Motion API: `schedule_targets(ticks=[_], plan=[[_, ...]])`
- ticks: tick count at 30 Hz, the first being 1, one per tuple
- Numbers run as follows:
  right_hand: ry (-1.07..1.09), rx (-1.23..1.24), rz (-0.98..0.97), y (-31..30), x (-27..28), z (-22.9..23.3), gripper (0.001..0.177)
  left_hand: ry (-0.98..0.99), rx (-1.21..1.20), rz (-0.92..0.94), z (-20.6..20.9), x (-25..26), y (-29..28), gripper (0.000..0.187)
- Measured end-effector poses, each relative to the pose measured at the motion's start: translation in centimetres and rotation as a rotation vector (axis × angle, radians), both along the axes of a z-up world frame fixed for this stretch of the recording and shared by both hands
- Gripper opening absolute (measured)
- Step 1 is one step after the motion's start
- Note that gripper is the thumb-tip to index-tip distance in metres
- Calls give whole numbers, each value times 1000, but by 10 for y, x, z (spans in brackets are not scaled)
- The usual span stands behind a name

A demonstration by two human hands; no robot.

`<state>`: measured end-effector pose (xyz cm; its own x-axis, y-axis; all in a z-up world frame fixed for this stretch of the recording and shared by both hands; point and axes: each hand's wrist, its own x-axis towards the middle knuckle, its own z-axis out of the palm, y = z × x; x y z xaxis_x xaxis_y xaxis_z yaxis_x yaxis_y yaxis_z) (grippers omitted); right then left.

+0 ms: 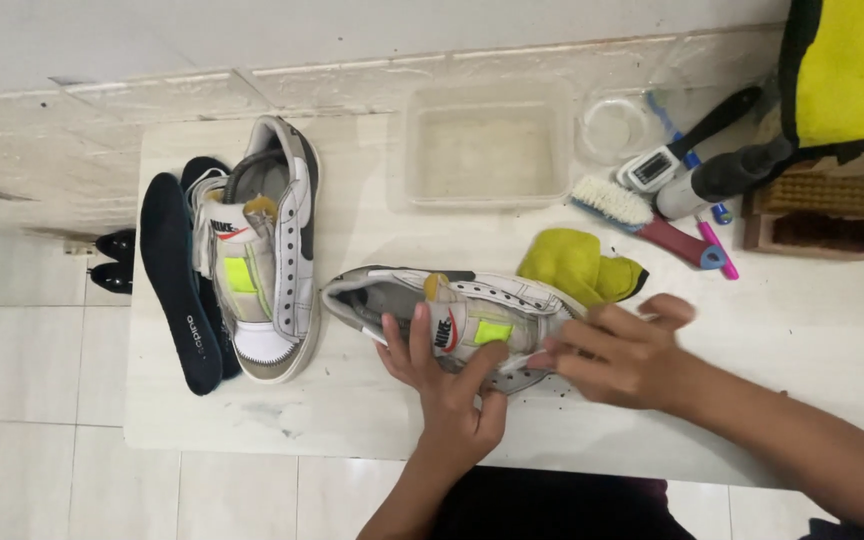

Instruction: The person scrubs the upper and side panels of a white Nike sneaker using a toothbrush and a yellow cloth. They repeatedly dip the toothbrush into a small container of soapy water and continue scrubbing the shoe's surface.

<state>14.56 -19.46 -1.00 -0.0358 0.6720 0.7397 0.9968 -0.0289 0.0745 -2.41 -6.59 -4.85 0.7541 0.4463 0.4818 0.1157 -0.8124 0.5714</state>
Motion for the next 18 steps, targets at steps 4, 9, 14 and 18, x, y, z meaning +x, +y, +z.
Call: schedule_targets(ticks=[4, 9, 14, 18], plan=[[9, -1, -67, -2, 7, -4, 45, -3, -25, -1, 1, 3, 1, 42], [63, 1, -10, 0, 1, -14, 37, -10, -8, 4, 0, 2, 1, 41], [18, -7, -146, -3, 3, 1, 46, 88, -66, 19, 4, -1, 8, 55], [-44, -58, -272, -6, -19, 3, 44, 92, -84, 51, 12, 1, 21, 75]])
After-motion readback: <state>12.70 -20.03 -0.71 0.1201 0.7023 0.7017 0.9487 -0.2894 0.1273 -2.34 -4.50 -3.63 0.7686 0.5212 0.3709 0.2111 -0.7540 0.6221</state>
